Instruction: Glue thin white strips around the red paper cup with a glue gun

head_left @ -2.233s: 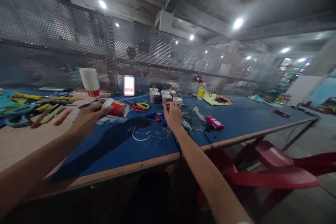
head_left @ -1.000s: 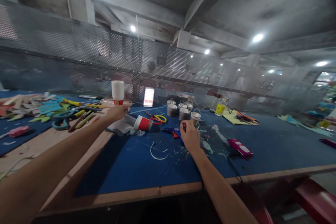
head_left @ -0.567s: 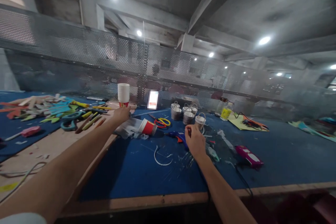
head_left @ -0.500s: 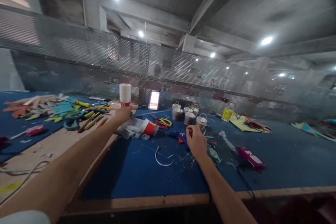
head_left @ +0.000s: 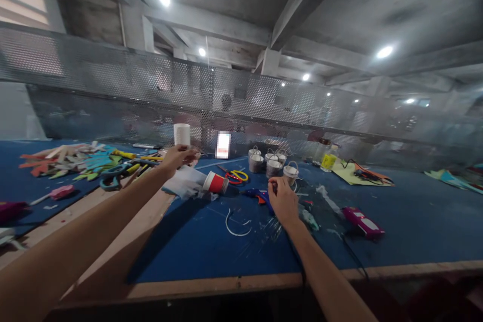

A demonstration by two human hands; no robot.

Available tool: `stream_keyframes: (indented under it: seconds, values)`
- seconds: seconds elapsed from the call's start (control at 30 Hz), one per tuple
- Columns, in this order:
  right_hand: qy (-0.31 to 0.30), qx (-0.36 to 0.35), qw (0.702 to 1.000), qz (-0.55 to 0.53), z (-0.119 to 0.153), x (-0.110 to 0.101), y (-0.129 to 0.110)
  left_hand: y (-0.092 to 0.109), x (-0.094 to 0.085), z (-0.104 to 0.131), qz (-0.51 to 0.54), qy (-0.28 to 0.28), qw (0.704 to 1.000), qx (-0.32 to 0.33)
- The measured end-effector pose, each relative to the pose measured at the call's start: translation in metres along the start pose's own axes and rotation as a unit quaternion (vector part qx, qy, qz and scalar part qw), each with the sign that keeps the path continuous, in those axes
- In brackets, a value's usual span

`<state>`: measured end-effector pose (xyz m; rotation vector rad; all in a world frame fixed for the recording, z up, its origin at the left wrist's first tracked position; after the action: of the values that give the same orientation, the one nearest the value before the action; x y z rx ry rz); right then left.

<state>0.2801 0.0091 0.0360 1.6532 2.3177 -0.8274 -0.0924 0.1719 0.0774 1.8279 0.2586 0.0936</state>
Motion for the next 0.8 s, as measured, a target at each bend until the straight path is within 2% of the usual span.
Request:
stream_keyframes:
  seconds: [0.13,0.23,0.3,0.37,0.43,0.47,0.57,0.8]
  values:
    - [-0.015,0.033,0.995,-0.094,-0.006,0.003,0.000,0.008,0.017,0.044,0.119,-0.071,0.989,-0.056]
    - [-0.048,0.046,0.985,-0.159,-0.017,0.010,-0.014,0.009,0.032,0.084,0.175,-0.121,0.973,-0.088]
    - [-0.096,0.036,0.975,-0.199,-0.024,0.017,-0.036,0.006,0.043,0.109,0.230,-0.154,0.952,-0.130]
    - [-0.169,0.023,0.942,-0.289,-0.028,0.027,-0.066,0.003,0.055,0.130,0.236,-0.205,0.937,-0.156]
    - [-0.185,-0.020,0.933,-0.309,-0.031,0.031,-0.094,0.003,0.065,0.145,0.259,-0.260,0.915,-0.170]
    - [-0.199,-0.034,0.930,-0.307,-0.031,0.034,-0.104,0.001,0.067,0.149,0.272,-0.270,0.905,-0.184]
    - [-0.230,-0.047,0.925,-0.300,-0.026,0.047,-0.120,-0.009,0.066,0.151,0.281,-0.256,0.897,-0.226]
    - [-0.233,-0.007,0.930,-0.284,-0.013,0.070,-0.111,-0.014,0.067,0.153,0.249,-0.206,0.916,-0.237]
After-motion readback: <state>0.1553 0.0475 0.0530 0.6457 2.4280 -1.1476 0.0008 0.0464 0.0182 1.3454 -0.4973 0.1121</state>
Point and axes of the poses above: each hand's wrist, its own z-axis away from the middle knuckle, its own x-axis out of the palm, y = z × x, the point moved 6 cm from there along -z, towards the middle knuckle, and after that the axes turned 9 degrees about y, right-handed, at the moved point
